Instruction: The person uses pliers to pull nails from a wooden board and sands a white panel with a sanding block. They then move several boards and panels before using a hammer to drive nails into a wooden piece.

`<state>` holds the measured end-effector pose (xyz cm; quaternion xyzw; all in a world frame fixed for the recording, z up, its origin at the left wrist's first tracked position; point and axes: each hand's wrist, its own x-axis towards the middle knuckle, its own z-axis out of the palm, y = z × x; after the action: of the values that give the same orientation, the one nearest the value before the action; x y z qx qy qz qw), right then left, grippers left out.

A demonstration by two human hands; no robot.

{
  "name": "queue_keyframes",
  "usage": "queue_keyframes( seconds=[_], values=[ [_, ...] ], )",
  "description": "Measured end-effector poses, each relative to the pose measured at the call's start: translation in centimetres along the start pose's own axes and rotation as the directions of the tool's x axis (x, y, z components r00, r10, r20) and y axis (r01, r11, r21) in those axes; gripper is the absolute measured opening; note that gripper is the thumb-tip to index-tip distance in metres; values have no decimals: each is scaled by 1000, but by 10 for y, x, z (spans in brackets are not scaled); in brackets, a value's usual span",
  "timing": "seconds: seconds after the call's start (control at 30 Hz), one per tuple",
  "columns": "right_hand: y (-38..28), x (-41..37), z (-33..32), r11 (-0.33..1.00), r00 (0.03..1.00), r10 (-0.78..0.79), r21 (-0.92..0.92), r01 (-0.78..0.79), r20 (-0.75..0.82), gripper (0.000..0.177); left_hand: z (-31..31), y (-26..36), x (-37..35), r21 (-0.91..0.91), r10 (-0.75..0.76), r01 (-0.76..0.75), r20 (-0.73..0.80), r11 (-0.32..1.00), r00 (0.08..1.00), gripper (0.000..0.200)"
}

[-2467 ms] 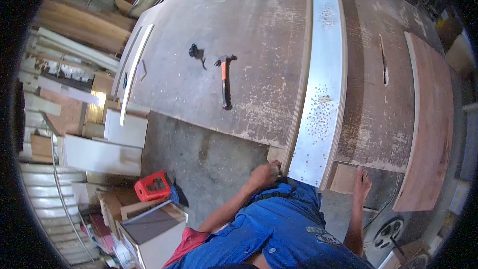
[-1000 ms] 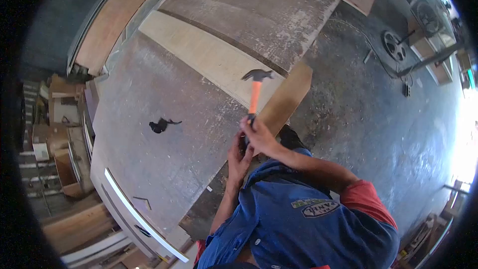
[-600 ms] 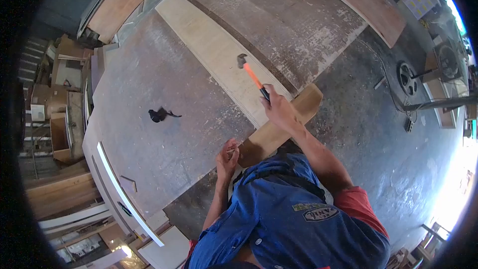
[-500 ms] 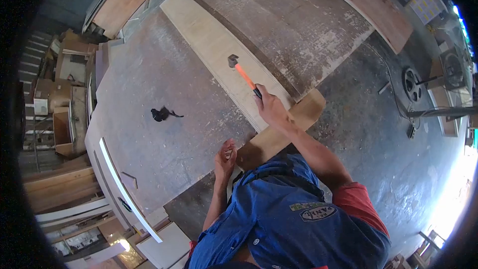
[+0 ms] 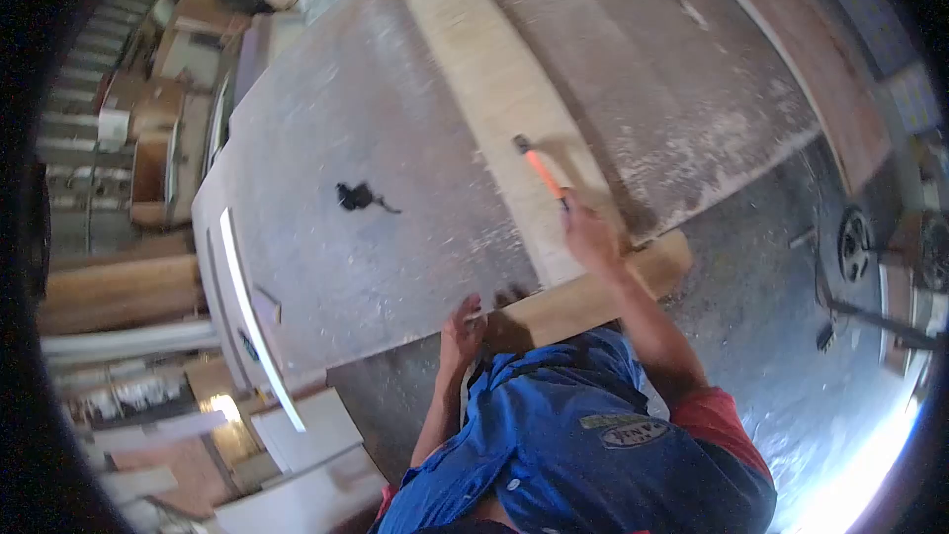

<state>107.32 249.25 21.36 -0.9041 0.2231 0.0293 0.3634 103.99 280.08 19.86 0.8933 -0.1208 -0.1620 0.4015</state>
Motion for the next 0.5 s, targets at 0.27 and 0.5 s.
queue_keyframes(
  seconds=[0.27,0.5],
  values=[
    [4,-45,5,981,998,41,189,-30,-55,22,-128,-58,145,-88,-132,103,-480,991,867,66],
    [-57,-149,50,949,947,242,257,-185,-212,19,-183,-147,282,231,226,-110,-573,967,788,51]
  ],
)
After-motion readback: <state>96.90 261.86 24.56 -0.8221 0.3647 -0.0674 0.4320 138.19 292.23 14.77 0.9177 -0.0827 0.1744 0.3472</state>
